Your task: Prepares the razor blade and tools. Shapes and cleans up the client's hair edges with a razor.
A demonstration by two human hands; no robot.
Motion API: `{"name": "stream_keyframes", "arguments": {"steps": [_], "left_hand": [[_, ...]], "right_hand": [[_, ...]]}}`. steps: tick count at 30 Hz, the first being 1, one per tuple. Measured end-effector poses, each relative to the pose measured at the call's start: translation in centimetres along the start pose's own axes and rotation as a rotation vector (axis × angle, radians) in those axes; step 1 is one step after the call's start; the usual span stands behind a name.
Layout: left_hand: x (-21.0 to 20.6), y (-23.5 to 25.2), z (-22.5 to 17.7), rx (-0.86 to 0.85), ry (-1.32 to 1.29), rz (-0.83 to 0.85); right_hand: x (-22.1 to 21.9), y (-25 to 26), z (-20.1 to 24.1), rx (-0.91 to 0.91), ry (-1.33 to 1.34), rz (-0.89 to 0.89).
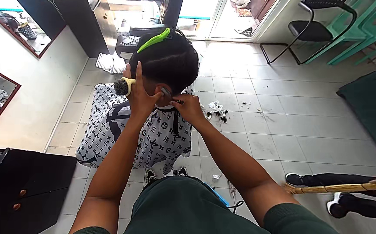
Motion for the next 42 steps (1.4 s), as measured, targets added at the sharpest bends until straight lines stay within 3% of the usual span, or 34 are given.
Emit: {"name": "stream_keyframes", "arguments": {"steps": [25,28,31,33,34,36,38,39,41,42], "left_hand": [[0.1,0.2,0.3,0.002,-0.003,0.007],[0.2,0.2,0.2,-0.007,0.015,0.027],[1.4,-0.4,0.4,-0.213,-0.119,-0.004],[2.7,-1.8,0.8,-0.426,-0.338,-0.001],[3.3,-2.9,1.0,-0.45,-0.479,0.109],[3.7,-4.4,1.6,-0.376,-0.862,0.524],[3.4,-5.1,2.1,-0.309,-1.131,1.008],[3.2,-5.2,1.9,-0.307,-1.205,1.161],[3.0,-5.2,1.4,-0.319,-1.292,1.315],[3.1,-5.1,0.9,-0.328,-1.319,1.367]], "right_hand": [[0.8,0.5,-0.4,-0.054,0.013,-0.001],[0.7,-0.2,-0.3,0.027,0.057,0.033],[0.9,-2.8,-0.7,0.143,0.169,0.002],[1.3,-4.8,-1.1,0.068,0.299,-0.024],[1.5,-5.6,-1.1,-0.015,0.366,-0.021],[2.2,-6.8,-0.8,-0.185,0.523,0.033],[2.9,-8.1,-0.4,-0.233,0.934,0.073],[3.0,-8.8,-0.2,-0.184,1.232,0.089],[2.4,-9.9,0.4,-0.031,1.654,0.241],[1.7,-10.4,0.7,-0.035,1.657,0.324]]}}
Point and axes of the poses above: each hand's wrist, its own y-axis towards the middle knuckle, its own x-axis out of the back of the hand, z = x × y, the point moved 1 cm from there along y, towards the middle knuckle, and after that the axes turned 4 degrees about x, right-handed, at the moved point
